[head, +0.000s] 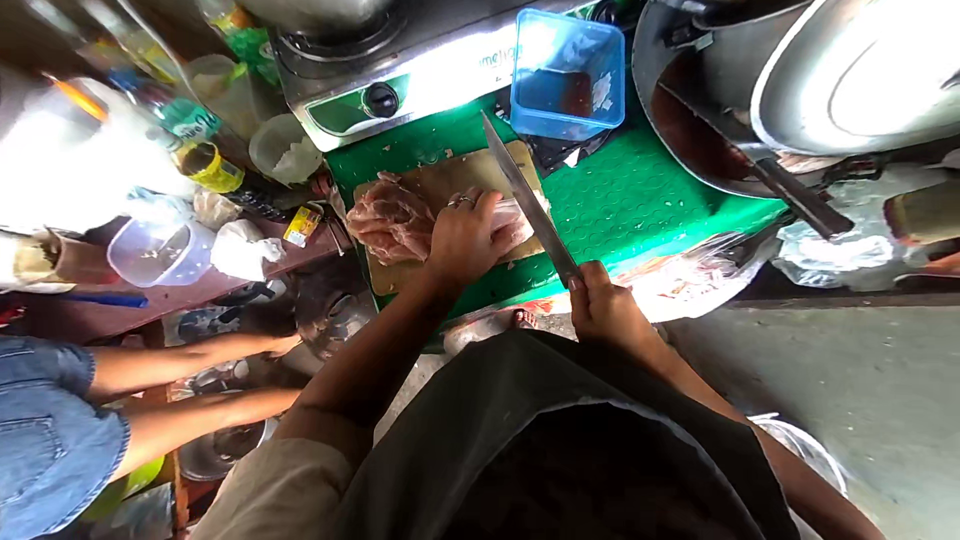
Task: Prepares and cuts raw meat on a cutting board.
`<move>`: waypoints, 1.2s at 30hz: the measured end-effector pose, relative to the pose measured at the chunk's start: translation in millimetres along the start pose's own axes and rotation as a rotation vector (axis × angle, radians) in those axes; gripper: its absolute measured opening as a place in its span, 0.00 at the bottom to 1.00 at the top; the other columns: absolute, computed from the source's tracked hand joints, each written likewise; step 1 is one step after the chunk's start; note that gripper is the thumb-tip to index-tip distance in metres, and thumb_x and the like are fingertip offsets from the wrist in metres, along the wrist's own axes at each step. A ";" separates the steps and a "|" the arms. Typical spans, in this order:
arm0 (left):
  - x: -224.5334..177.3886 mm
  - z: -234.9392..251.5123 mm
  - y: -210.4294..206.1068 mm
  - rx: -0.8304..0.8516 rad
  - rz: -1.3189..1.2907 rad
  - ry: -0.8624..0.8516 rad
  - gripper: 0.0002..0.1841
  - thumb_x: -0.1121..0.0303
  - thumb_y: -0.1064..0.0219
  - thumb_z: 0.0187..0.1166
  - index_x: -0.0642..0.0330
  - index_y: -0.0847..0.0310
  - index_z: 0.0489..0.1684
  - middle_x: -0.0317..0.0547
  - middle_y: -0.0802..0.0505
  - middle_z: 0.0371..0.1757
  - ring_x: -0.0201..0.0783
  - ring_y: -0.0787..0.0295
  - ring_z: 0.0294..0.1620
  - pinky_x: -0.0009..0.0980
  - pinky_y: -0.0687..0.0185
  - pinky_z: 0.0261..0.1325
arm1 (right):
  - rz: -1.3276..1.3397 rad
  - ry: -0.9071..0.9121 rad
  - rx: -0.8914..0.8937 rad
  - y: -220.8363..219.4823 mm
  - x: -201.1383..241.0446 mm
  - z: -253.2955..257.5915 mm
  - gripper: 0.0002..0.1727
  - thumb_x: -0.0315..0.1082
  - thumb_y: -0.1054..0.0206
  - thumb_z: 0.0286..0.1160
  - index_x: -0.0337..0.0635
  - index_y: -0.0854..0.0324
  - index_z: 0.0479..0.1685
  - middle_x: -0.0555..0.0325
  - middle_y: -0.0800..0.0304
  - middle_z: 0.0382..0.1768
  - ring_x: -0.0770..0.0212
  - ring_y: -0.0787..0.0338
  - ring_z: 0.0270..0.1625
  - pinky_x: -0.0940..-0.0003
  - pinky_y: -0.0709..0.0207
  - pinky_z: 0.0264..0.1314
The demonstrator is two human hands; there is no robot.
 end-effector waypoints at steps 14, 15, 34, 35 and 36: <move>6.0 -18.0 -7.9 -0.111 -0.022 -0.040 0.18 0.58 0.28 0.74 0.56 0.11 0.57 0.52 0.06 0.58 0.58 0.10 0.61 0.58 0.17 0.56 | -0.148 -0.194 0.258 -12.5 19.2 2.6 0.14 0.34 0.51 0.94 0.31 0.32 0.62 0.42 0.17 0.27 0.41 0.09 0.31 0.45 0.16 0.35; 5.4 -16.3 -6.7 -0.089 -0.025 -0.027 0.18 0.58 0.29 0.74 0.57 0.10 0.57 0.52 0.06 0.58 0.58 0.10 0.62 0.58 0.17 0.57 | -0.165 -0.196 0.251 -8.7 18.3 -10.2 0.14 0.32 0.51 0.92 0.29 0.29 0.61 0.40 0.15 0.27 0.39 0.08 0.32 0.44 0.16 0.36; 15.0 -4.4 -9.9 -0.066 -0.038 -0.106 0.18 0.60 0.27 0.70 0.58 0.10 0.56 0.52 0.06 0.59 0.59 0.10 0.63 0.60 0.19 0.55 | -0.134 -0.301 0.434 -6.6 22.2 -0.8 0.17 0.31 0.51 0.93 0.25 0.33 0.67 0.35 0.15 0.35 0.38 0.10 0.40 0.44 0.18 0.45; 13.7 -6.1 -10.7 -0.070 -0.026 -0.124 0.18 0.59 0.26 0.71 0.56 0.10 0.56 0.50 0.05 0.59 0.58 0.10 0.62 0.59 0.19 0.55 | -0.124 -0.302 0.429 -14.2 18.4 14.5 0.17 0.34 0.52 0.94 0.28 0.34 0.69 0.36 0.15 0.36 0.39 0.10 0.38 0.43 0.16 0.43; 11.1 -7.1 -11.5 -0.075 -0.014 -0.149 0.18 0.58 0.26 0.71 0.55 0.10 0.55 0.49 0.05 0.59 0.58 0.09 0.61 0.58 0.19 0.54 | -0.108 -0.304 0.412 -21.3 17.7 32.7 0.18 0.36 0.53 0.96 0.30 0.34 0.70 0.36 0.16 0.37 0.40 0.10 0.38 0.43 0.16 0.41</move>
Point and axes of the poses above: each hand's wrist, its own z-axis towards the middle knuckle, its own y-axis out of the back of the hand, x = y × z, the point moved 5 cm from there along z, towards the middle knuckle
